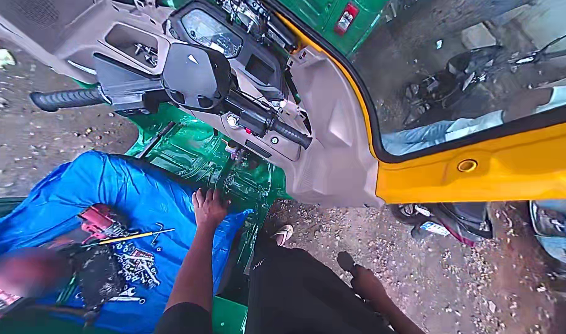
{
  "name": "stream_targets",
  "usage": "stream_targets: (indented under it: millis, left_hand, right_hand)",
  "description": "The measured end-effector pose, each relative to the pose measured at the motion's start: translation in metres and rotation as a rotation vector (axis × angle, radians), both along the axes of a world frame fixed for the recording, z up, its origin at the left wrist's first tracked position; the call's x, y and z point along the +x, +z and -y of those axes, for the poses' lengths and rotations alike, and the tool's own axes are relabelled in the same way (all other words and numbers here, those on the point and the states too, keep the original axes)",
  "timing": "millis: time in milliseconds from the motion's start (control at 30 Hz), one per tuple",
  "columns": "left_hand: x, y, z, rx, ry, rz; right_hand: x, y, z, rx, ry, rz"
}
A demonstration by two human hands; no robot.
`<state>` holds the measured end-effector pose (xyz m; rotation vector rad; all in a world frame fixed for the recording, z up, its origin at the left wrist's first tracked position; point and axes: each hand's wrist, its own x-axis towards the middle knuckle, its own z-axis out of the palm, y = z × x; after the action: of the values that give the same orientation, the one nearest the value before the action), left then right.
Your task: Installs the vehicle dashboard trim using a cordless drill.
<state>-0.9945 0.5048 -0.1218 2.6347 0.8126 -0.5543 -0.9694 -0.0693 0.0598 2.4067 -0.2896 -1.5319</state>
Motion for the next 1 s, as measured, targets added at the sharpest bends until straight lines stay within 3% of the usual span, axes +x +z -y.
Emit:
stream_targets:
  millis: [233, 333, 433, 700, 900, 1000]
  left_hand:
    - [-0.025, -0.05, 0.002, 0.127, -0.033, 0.317]
    - [-0.022, -0.049, 0.001, 0.139, -0.037, 0.334]
    - [-0.025, -0.047, 0.002, 0.151, -0.047, 0.31]
    - [-0.022, -0.051, 0.001, 0.219, -0.109, 0.31]
    - [-0.021, -0.05, 0.005, 0.272, -0.132, 0.314]
    - [-0.022, -0.048, 0.006, 0.281, -0.159, 0.317]
  right_hand:
    - [-0.101, -0.041, 0.0, -0.042, 0.041, -0.194]
    - [-0.109, -0.043, 0.002, -0.007, 0.052, -0.188]
    - [-0.101, -0.046, -0.005, 0.029, -0.072, -0.148]
    - [-0.055, -0.049, -0.05, 0.24, -0.485, 0.371]
    - [-0.012, -0.079, -0.092, 0.427, -0.823, 0.749]
    - [-0.015, -0.09, -0.114, 0.499, -0.878, 0.895]
